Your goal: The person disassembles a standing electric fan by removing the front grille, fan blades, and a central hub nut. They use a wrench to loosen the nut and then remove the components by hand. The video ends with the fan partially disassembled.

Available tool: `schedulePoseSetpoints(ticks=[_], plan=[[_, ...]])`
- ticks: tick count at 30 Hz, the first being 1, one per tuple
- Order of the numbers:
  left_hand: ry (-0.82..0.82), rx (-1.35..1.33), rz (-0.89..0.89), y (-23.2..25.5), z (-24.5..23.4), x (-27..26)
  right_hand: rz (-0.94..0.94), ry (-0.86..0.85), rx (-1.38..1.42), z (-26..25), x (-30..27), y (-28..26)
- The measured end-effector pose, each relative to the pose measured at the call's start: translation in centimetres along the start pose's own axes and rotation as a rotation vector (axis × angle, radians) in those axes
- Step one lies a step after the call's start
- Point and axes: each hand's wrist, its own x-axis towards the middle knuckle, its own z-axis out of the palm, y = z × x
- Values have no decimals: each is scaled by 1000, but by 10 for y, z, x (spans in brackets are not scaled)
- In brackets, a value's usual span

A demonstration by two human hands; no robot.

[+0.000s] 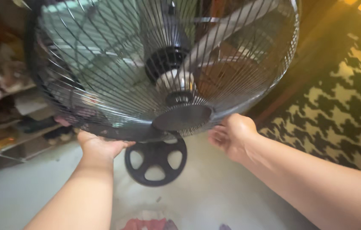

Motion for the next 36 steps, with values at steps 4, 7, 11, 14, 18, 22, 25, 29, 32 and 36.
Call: schedulePoseSetpoints(ticks=[4, 7, 11, 14, 18, 22, 25, 29, 32, 36], plan=[[88, 63, 116, 21, 17, -28, -93, -13, -33, -18, -4, -26], [33, 256, 206, 32, 33, -44, -210, 143, -70, -27, -1, -49], [85, 314, 277, 34, 49, -56, -367, 206, -79, -42, 9, -82], [-13, 324, 316, 30, 52, -65, -470, 315, -26, -60, 27, -118], [90, 411, 344, 21, 52, -76, -439, -35, 23, -83, 46, -144], [195, 387, 351, 13, 60, -82, -427, -189, 15, -84, 47, -148], [184, 422, 348, 16, 67, -86, -478, -181, 1, -86, 39, -148], [-218, 304, 528, 18, 68, -86, -508, -127, 27, -92, 34, -150], [-394, 220, 549, 15, 60, -84, -421, -80, 164, -98, 43, -142], [-411, 185, 569, 0, 44, -88, -430, -52, 295, -109, 54, -113]])
